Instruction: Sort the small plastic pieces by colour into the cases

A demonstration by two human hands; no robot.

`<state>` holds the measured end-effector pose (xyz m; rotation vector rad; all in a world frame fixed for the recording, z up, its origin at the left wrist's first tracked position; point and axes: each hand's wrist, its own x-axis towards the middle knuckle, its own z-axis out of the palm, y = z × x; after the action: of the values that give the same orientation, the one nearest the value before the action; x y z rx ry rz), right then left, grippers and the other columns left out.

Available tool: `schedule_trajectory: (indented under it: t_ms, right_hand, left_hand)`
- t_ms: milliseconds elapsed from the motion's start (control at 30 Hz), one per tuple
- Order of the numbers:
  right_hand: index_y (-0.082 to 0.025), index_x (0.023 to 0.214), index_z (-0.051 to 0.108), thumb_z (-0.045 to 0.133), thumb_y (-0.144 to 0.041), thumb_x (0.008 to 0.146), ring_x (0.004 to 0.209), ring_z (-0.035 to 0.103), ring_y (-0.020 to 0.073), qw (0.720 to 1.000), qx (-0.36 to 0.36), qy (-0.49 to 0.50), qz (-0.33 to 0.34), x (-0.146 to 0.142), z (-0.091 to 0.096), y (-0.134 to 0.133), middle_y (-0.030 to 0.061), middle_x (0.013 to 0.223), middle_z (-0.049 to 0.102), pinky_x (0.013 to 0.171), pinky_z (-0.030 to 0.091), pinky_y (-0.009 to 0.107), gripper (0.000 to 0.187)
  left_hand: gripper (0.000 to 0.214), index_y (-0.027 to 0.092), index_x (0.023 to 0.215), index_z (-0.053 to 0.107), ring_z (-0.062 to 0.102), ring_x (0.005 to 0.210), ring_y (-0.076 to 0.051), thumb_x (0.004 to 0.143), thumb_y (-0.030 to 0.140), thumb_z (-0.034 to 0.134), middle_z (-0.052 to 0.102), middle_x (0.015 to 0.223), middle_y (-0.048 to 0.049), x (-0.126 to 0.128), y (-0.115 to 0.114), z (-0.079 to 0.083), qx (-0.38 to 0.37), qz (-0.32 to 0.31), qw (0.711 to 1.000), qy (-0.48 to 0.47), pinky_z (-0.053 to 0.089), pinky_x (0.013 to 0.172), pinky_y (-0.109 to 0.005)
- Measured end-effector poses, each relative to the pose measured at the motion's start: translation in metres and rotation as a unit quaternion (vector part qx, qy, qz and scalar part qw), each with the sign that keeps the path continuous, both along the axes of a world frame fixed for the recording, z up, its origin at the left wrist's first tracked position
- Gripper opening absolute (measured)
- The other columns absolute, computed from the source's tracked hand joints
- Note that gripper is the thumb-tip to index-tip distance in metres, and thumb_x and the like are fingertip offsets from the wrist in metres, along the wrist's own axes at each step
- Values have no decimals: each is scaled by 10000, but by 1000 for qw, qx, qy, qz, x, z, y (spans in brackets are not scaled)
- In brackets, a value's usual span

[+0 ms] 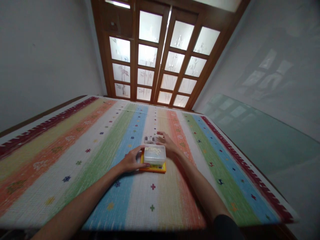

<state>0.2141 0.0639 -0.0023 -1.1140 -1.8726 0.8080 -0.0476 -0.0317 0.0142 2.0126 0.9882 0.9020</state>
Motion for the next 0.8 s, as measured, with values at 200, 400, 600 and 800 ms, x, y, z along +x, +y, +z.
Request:
schedule_trajectory:
  t_ms: [200, 400, 600, 800]
  right_hand:
    - [-238, 1270, 585, 864, -350, 609, 1136, 642, 266, 1000, 0, 16, 18, -17, -22, 20, 101, 1224, 644, 1021, 499, 473, 726]
    - [-232, 1201, 591, 812, -340, 691, 1032, 672, 231, 999, 4, 35, 4, -16, -13, 8, 75, 1126, 671, 938, 537, 419, 567]
    - [-231, 1173, 592, 806, -454, 758, 1034, 663, 263, 991, 107, 49, -69, 6, 40, -24, 105, 1137, 686, 935, 533, 460, 517]
    - [-256, 1229, 575, 799, -486, 800, 1080, 652, 268, 987, 154, 38, -34, 11, 78, -75, 105, 1189, 674, 967, 531, 471, 536]
  left_hand:
    - [713, 201, 1305, 565, 639, 1163, -295, 683, 411, 845, 677, 1254, -112, 0, -2, 3, -1, 1, 1000, 3, 472, 1063, -471]
    - [728, 208, 1302, 562, 638, 1157, -293, 676, 448, 845, 673, 1261, -110, 0, -1, 1, -8, 2, 1000, 4, 478, 1049, -465]
    - [704, 206, 1295, 568, 640, 1142, -294, 693, 465, 826, 671, 1252, -120, -1, 0, 0, 1, -3, 1000, 11, 484, 1025, -467]
    - [703, 212, 1305, 563, 630, 1172, -290, 698, 455, 822, 670, 1272, -111, 0, 1, -1, 0, -5, 1000, 5, 471, 1054, -472]
